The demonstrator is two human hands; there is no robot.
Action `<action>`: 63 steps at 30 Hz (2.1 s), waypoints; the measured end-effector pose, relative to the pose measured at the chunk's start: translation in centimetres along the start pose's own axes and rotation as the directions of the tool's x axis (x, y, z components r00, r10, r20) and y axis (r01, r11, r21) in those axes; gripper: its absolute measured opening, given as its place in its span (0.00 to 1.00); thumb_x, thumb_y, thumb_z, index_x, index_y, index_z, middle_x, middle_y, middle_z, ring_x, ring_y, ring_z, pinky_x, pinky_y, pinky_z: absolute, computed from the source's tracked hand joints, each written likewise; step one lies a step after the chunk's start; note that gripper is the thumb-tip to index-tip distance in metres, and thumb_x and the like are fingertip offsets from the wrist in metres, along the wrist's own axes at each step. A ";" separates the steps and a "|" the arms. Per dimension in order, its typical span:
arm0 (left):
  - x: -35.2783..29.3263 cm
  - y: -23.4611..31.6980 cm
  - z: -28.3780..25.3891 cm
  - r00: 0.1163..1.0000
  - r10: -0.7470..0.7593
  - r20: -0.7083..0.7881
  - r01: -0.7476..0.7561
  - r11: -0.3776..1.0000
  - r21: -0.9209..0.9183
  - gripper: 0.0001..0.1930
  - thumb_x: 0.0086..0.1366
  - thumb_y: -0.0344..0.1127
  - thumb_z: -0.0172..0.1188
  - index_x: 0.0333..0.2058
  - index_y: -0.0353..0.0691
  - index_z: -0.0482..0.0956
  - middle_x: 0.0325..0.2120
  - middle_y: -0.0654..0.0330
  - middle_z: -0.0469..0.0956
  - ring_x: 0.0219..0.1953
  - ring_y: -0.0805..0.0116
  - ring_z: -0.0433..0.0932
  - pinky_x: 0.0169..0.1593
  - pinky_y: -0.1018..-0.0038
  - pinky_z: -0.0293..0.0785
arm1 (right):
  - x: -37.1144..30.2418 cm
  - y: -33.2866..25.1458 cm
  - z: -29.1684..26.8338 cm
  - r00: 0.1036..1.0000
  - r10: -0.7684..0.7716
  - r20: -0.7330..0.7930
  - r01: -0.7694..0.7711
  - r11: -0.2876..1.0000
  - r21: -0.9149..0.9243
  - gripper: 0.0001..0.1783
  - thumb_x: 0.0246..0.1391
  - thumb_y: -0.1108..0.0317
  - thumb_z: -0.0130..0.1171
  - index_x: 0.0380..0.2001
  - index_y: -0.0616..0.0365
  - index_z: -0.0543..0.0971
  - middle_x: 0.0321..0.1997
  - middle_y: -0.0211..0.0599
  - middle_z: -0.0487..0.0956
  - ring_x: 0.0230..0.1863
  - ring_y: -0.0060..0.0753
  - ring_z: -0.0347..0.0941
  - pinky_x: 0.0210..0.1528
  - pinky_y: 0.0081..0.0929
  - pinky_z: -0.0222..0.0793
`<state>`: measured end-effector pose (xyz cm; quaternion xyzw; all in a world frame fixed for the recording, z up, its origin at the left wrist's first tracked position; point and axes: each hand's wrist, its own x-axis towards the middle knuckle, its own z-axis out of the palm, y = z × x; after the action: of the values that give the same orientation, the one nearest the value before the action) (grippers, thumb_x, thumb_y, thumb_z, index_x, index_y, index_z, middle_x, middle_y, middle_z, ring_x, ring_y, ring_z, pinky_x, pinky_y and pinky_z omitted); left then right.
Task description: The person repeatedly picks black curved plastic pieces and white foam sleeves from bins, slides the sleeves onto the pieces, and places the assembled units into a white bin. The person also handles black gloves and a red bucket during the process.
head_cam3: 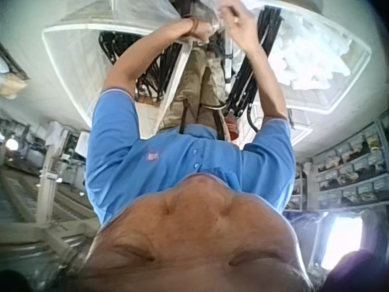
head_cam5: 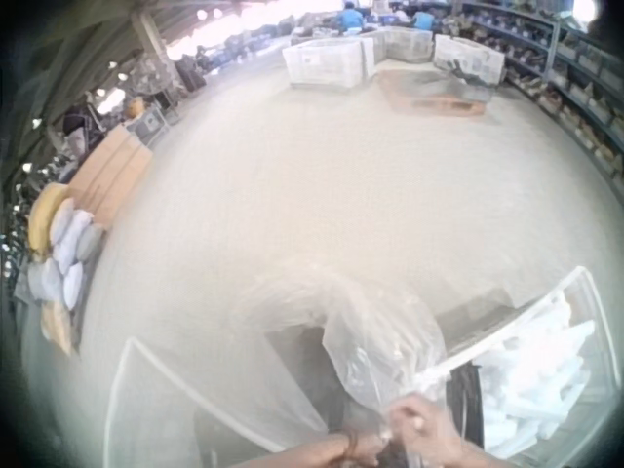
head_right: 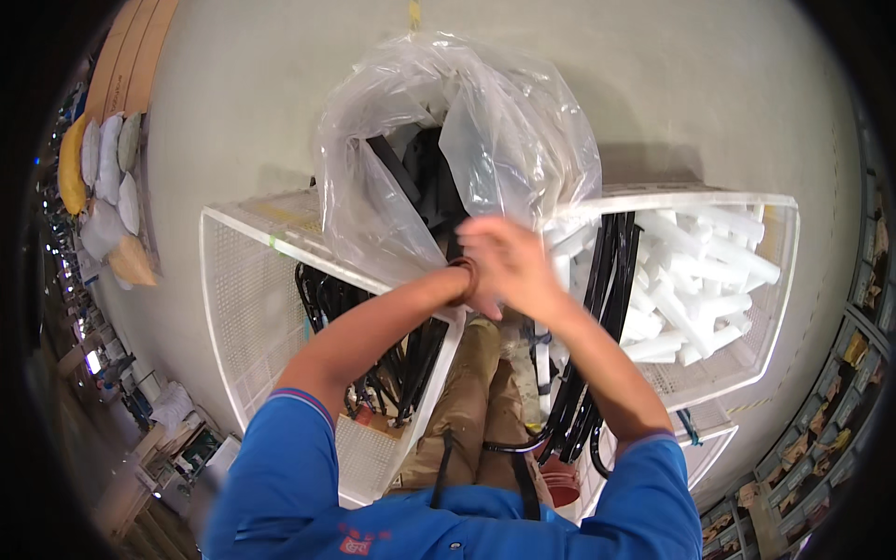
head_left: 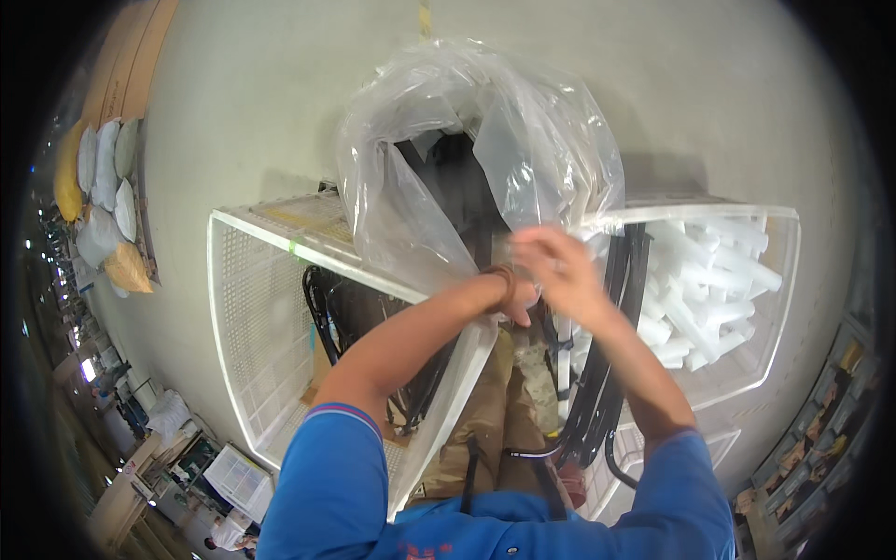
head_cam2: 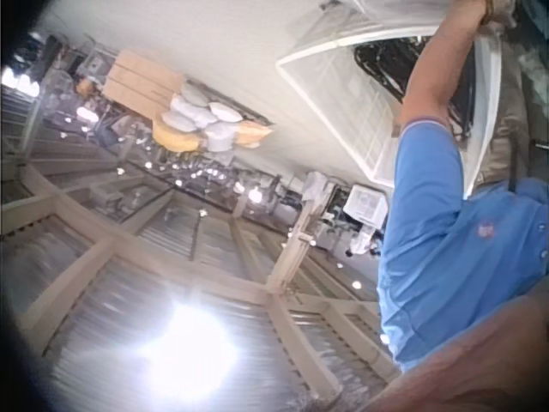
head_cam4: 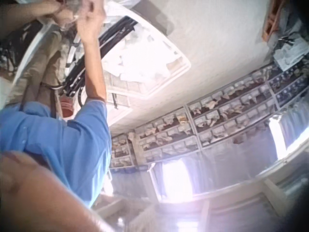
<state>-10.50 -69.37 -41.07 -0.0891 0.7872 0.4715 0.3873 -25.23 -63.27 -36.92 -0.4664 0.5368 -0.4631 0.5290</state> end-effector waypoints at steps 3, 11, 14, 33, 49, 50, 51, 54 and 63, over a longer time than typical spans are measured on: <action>0.9 -1.6 -1.0 0.993 0.066 -0.096 -0.081 0.983 -0.164 0.30 0.55 0.61 0.65 0.50 0.46 0.79 0.48 0.58 0.80 0.51 0.59 0.75 0.58 0.63 0.66 | 10.8 2.6 7.9 0.984 0.150 0.098 -0.131 0.976 -0.175 0.09 0.56 0.76 0.48 0.33 0.60 0.79 0.31 0.43 0.81 0.38 0.38 0.80 0.41 0.32 0.73; -5.1 -17.1 -9.7 0.705 -0.599 -0.380 -0.102 0.444 -0.890 0.15 0.67 0.40 0.57 0.45 0.35 0.79 0.39 0.56 0.82 0.40 0.72 0.80 0.44 0.70 0.77 | 21.9 12.9 1.8 0.909 0.329 -0.258 -0.395 0.477 -0.785 0.16 0.46 0.63 0.58 0.37 0.63 0.78 0.41 0.52 0.79 0.46 0.49 0.76 0.49 0.41 0.70; -2.9 -19.1 -11.2 0.730 -0.413 -0.545 -0.016 0.786 -0.618 0.18 0.67 0.40 0.57 0.52 0.37 0.77 0.42 0.52 0.81 0.45 0.64 0.79 0.50 0.71 0.74 | 22.6 7.3 1.2 0.934 0.170 -0.313 -0.356 0.497 -0.791 0.22 0.47 0.59 0.61 0.44 0.63 0.77 0.47 0.53 0.78 0.52 0.46 0.74 0.54 0.41 0.68; -8.2 -29.0 -13.9 0.394 -0.610 -0.687 0.726 0.665 -0.174 0.26 0.65 0.42 0.54 0.60 0.41 0.70 0.52 0.47 0.76 0.54 0.51 0.75 0.58 0.61 0.69 | 28.3 8.2 4.3 0.889 0.356 0.289 0.233 0.191 -0.953 0.29 0.55 0.58 0.57 0.59 0.57 0.71 0.65 0.46 0.68 0.65 0.48 0.64 0.67 0.39 0.60; -3.6 -30.1 -14.0 0.265 -0.895 -0.360 -0.534 0.175 -0.827 0.18 0.63 0.47 0.60 0.44 0.39 0.81 0.33 0.59 0.81 0.35 0.64 0.78 0.42 0.68 0.73 | 31.9 14.0 0.2 0.980 0.160 0.120 0.097 0.139 -0.985 0.30 0.60 0.48 0.54 0.59 0.55 0.71 0.65 0.40 0.70 0.62 0.39 0.67 0.64 0.33 0.63; -2.6 -29.6 -14.0 0.252 -0.803 -0.540 -0.362 0.440 -0.822 0.21 0.62 0.49 0.62 0.45 0.39 0.81 0.36 0.58 0.82 0.38 0.63 0.79 0.45 0.68 0.73 | 32.6 14.1 -1.1 0.989 0.132 0.073 0.048 0.183 -0.982 0.30 0.60 0.48 0.54 0.59 0.55 0.71 0.64 0.40 0.70 0.62 0.39 0.67 0.64 0.33 0.63; -1.7 -29.1 -13.7 0.321 -0.746 -0.584 -0.239 0.533 -0.812 0.23 0.60 0.51 0.63 0.46 0.39 0.80 0.39 0.57 0.81 0.42 0.62 0.78 0.48 0.68 0.72 | 33.6 14.2 -2.2 0.994 0.107 0.028 0.003 0.230 -0.973 0.30 0.60 0.48 0.54 0.59 0.55 0.71 0.64 0.40 0.70 0.62 0.39 0.67 0.64 0.33 0.63; 1.1 -27.0 -12.7 0.566 -0.657 -0.498 -0.063 0.568 -0.821 0.33 0.56 0.57 0.66 0.53 0.38 0.78 0.51 0.54 0.78 0.54 0.58 0.74 0.58 0.67 0.66 | 34.7 15.1 -3.7 0.997 0.077 -0.021 -0.043 0.294 -0.955 0.31 0.59 0.48 0.54 0.59 0.56 0.71 0.64 0.40 0.70 0.62 0.39 0.67 0.64 0.33 0.63; 3.1 -26.1 -8.1 0.256 -0.896 -0.363 0.283 0.429 -0.858 0.48 0.45 0.66 0.71 0.59 0.37 0.72 0.58 0.50 0.72 0.61 0.55 0.69 0.65 0.64 0.60 | 29.7 19.2 -4.3 0.973 0.230 0.027 -0.024 0.213 -0.977 0.31 0.59 0.48 0.55 0.59 0.56 0.71 0.63 0.40 0.71 0.61 0.39 0.68 0.63 0.32 0.64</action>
<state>-3.67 -89.38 -58.70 -0.7321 0.5403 0.4056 0.0869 -29.93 -90.06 -59.90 -0.6847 0.6980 0.0575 0.2019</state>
